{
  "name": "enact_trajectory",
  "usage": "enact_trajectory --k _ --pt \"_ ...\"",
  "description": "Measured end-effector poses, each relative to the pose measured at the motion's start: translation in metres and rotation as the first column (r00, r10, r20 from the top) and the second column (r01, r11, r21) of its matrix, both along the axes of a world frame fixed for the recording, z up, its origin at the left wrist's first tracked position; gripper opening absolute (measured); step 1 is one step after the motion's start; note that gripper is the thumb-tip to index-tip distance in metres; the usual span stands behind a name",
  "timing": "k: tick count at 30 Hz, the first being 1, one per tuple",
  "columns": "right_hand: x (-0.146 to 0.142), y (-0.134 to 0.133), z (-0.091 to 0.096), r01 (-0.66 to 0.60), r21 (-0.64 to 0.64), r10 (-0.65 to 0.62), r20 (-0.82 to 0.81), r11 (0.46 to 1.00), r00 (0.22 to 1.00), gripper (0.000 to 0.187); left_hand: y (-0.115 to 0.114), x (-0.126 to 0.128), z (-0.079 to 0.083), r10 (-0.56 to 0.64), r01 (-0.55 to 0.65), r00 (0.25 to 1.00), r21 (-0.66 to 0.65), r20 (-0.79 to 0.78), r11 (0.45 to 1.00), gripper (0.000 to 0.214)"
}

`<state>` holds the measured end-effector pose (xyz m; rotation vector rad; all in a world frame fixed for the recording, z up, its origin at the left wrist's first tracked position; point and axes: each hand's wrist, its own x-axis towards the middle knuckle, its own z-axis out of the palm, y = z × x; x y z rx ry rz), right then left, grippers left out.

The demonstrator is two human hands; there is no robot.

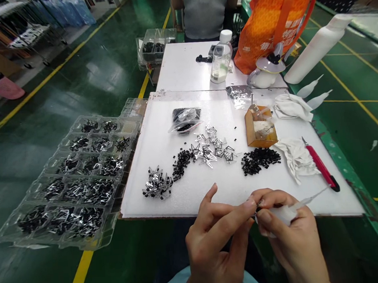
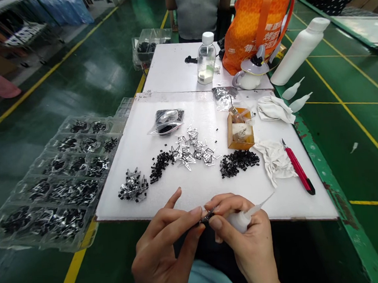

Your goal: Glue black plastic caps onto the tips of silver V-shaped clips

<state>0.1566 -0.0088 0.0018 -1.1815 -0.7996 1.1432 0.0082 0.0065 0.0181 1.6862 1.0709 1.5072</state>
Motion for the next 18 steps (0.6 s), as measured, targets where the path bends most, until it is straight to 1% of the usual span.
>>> enact_trajectory --k 7,10,13,16,18 --pt "-0.0023 -0.0011 -0.0001 0.059 0.036 -0.061 0.053 0.998 0.997 0.017 0.0007 0.0009 0.0006 -0.002 0.004 0.999 -0.039 0.05 0.999 0.051" --pt "-0.0053 -0.0013 0.002 0.085 0.076 -0.093 0.115 0.994 0.989 0.02 0.0009 0.0009 0.0011 0.004 0.004 0.997 -0.1 0.083 0.995 0.049" --pt "-0.0078 -0.0021 0.0017 0.106 0.091 -0.119 0.153 0.99 0.981 0.027 0.0005 0.0013 0.0008 0.015 0.006 0.992 -0.163 0.125 0.987 0.046" --pt "-0.005 -0.0018 -0.0028 0.12 0.075 -0.132 0.175 0.99 0.976 0.035 0.0001 0.0016 0.0007 0.02 0.021 0.985 -0.237 0.171 0.971 0.044" --pt "0.0022 0.0004 -0.0067 0.162 0.041 -0.167 0.192 0.986 0.967 0.037 -0.0001 0.0011 0.0013 0.033 0.026 0.98 -0.294 0.195 0.955 0.043"
